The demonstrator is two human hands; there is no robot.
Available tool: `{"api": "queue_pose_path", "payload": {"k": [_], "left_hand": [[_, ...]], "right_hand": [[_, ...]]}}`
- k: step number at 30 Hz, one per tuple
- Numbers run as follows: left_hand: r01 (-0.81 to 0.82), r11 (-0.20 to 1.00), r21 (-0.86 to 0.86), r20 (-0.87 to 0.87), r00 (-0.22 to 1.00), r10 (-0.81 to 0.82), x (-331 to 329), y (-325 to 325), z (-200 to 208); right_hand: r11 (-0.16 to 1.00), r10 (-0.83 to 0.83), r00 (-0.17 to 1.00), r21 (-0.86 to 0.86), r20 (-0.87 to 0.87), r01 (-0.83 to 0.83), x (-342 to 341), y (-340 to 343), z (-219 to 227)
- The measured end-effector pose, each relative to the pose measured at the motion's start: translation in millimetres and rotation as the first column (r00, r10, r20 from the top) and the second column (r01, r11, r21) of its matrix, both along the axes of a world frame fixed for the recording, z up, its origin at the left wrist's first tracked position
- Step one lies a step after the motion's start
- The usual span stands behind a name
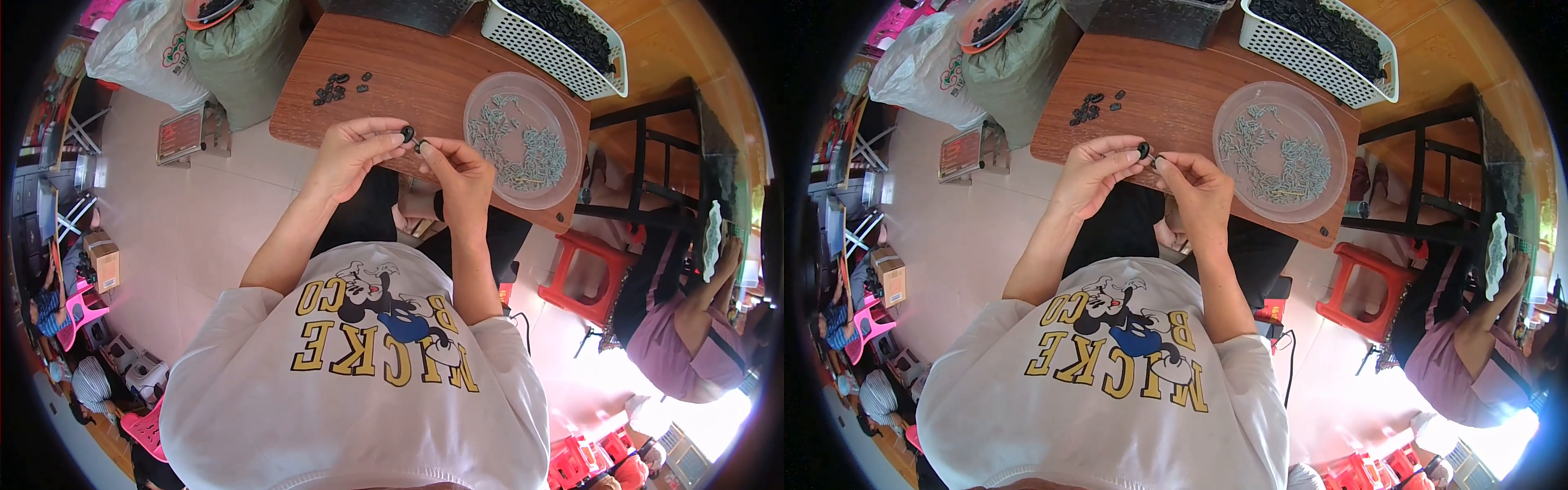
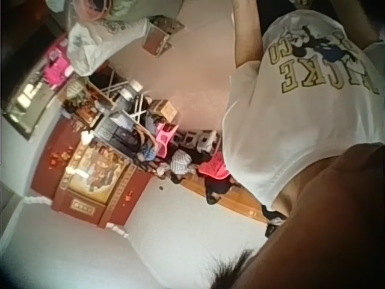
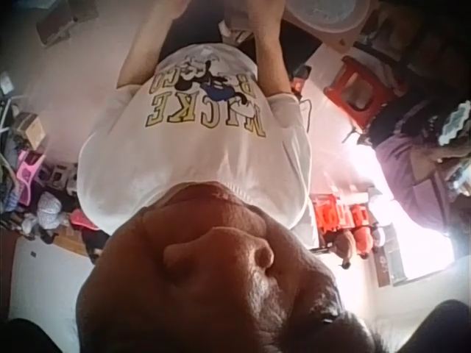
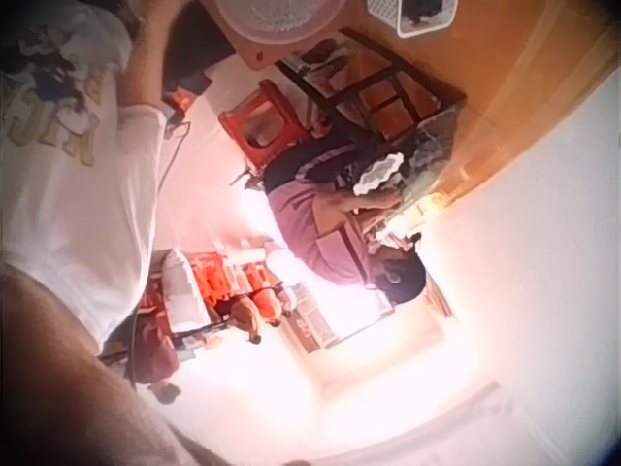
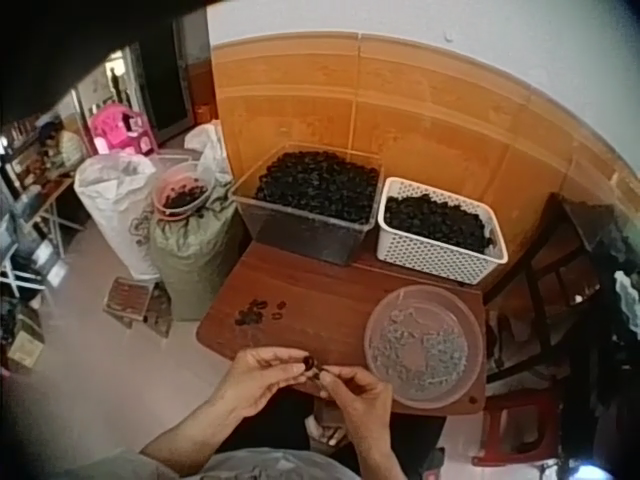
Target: The person assembles plastic cord locks by inserting metal springs into plastic components by hand, places assembled pieces into a basket, and scoops additional plastic components from a container onto the table.
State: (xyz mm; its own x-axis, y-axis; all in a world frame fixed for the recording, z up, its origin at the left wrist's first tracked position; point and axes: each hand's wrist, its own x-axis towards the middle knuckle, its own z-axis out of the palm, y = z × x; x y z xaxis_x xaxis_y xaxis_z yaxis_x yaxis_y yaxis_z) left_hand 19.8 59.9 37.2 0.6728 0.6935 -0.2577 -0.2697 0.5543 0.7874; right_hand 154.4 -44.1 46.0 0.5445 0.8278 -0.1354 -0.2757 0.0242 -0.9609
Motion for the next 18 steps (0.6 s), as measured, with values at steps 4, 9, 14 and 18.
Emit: {"api": "queue_pose_path", "payload": {"k": [4,9,14,18], "left_hand": [[0.012,0.999,0.043,-0.017,1.000,-0.012,0,-3,2],[0.002,0.990,0.140,-0.066,0.998,0.007,-1,-6,0],[0.043,0.979,0.200,-0.073,0.997,-0.029,3,-13,12],[0.026,0.943,0.331,-0.169,0.985,0.032,3,-17,5]], "right_hand": [[1.000,0.002,0.996,-0.029,0.092,0.001,-1,-2,1],[0.999,0.006,0.992,-0.053,0.126,0.001,-4,-3,3],[0.998,-0.033,0.987,-0.045,0.155,0.040,-7,-4,2],[0.999,-0.017,0.994,-0.036,0.110,0.021,-9,-5,3]]}}
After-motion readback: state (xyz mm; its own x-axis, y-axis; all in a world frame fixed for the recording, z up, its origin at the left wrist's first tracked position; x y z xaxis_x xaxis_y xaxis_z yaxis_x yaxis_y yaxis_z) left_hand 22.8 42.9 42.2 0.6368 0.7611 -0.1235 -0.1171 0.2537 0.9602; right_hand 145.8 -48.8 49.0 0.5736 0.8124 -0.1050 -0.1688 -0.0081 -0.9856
